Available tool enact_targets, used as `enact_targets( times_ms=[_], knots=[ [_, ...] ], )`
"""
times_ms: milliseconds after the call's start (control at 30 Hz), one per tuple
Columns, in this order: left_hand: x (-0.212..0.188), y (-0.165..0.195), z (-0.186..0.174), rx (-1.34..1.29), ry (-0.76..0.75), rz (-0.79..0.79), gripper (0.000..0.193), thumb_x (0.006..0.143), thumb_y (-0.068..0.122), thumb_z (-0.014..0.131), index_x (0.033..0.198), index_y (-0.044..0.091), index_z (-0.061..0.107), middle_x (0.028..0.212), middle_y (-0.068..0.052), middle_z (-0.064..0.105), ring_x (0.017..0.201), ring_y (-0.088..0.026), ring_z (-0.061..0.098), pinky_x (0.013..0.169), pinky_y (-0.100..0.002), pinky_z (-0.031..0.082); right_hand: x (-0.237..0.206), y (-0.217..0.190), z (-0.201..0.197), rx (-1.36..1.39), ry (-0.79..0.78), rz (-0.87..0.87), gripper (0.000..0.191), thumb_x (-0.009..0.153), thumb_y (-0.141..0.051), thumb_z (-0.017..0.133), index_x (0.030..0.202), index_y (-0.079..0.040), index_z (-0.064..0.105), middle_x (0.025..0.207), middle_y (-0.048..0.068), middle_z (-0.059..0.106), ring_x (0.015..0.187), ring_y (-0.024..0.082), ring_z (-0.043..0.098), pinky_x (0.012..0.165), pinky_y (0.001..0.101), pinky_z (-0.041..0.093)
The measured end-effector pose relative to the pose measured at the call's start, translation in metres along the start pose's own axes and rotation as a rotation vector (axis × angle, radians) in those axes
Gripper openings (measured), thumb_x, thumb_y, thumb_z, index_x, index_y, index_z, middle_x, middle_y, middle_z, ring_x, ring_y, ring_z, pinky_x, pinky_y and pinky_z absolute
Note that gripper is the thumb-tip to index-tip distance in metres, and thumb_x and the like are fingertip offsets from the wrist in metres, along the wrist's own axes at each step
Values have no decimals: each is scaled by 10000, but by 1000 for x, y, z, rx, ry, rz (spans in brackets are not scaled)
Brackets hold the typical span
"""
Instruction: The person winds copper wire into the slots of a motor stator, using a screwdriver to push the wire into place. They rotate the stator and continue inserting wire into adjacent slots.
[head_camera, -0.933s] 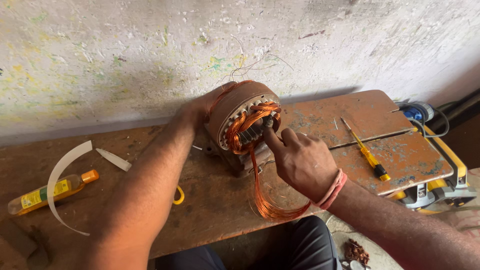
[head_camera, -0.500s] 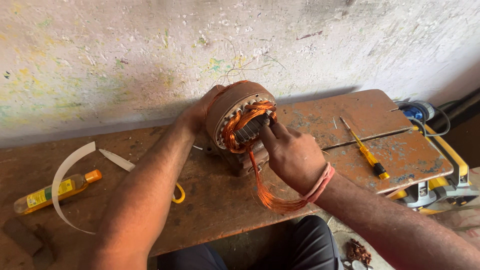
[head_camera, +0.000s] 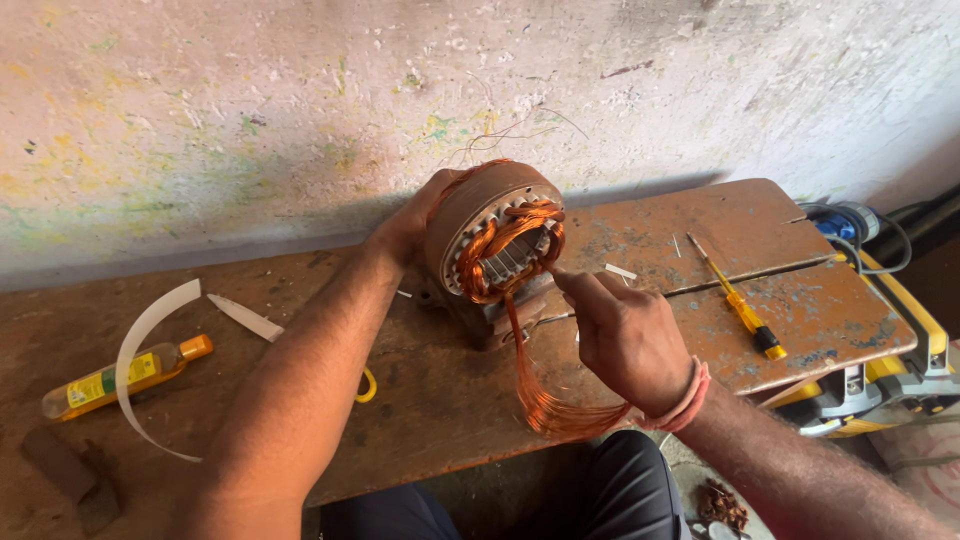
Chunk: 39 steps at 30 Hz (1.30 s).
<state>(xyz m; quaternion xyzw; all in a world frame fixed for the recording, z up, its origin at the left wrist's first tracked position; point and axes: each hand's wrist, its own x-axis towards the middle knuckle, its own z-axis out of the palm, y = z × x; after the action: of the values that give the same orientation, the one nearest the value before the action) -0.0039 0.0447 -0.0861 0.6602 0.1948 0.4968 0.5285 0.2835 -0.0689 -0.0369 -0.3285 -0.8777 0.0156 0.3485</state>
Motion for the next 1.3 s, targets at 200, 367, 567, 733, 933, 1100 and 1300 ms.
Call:
enact_targets(
  times_ms=[200, 367, 567, 733, 933, 1100, 1300],
  knots=[
    [2, -1, -6, 48, -77, 54, 851, 824, 324, 880, 1510, -13, 507, 1349, -83, 703, 1236, -124, 635, 1111, -322, 529, -8, -3, -6, 151, 50, 51, 284, 909, 58, 612, 1168, -27, 693, 815, 127, 715, 678, 230, 733, 562, 349, 567],
    [0, 0, -2, 59, -80, 74, 835, 808, 340, 900, 1481, -23, 567, 1302, -81, 725, 1174, -121, 646, 1072, -320, 543, -20, -3, -7, 222, 66, 160, 252, 918, 40, 617, 1140, -36, 707, 803, 108, 731, 665, 195, 748, 554, 320, 562],
    [1, -6, -6, 48, -92, 101, 831, 783, 335, 901, 1468, 4, 568, 1275, -50, 729, 1162, -112, 650, 1068, -302, 539, -34, 0, -6, 232, 99, 254, 185, 918, -20, 681, 1093, -46, 735, 744, 114, 727, 607, 169, 726, 527, 316, 530],
    [2, -10, -7, 47, -91, 89, 769, 827, 301, 888, 1463, -18, 595, 1272, -67, 736, 1146, -114, 647, 1037, -306, 550, -39, 2, -4, 245, 126, 273, 176, 933, -41, 680, 1098, -47, 740, 766, 101, 750, 665, 153, 755, 564, 286, 556],
    [1, -13, -7, 62, -88, 96, 696, 863, 286, 846, 1440, -18, 602, 1271, -85, 730, 1142, -129, 651, 1025, -316, 555, -50, 6, -7, 302, 79, 385, 200, 930, -59, 679, 1116, -46, 754, 748, 59, 774, 677, 110, 753, 566, 261, 567],
    [2, -12, -3, 58, -79, 91, 631, 883, 286, 808, 1406, -12, 617, 1249, -95, 733, 1117, -140, 665, 1001, -327, 566, -60, 15, 0, 353, 101, 365, 202, 945, -58, 673, 1132, -42, 747, 766, 40, 775, 721, 87, 749, 605, 245, 574],
    [0, -9, 0, 43, -66, 79, 556, 908, 285, 762, 1364, -4, 634, 1223, -108, 736, 1088, -154, 681, 972, -340, 580, -87, 43, 10, 704, 105, 579, 213, 970, -50, 633, 1154, -17, 736, 818, 49, 745, 553, 70, 549, 472, 234, 456]
  ],
)
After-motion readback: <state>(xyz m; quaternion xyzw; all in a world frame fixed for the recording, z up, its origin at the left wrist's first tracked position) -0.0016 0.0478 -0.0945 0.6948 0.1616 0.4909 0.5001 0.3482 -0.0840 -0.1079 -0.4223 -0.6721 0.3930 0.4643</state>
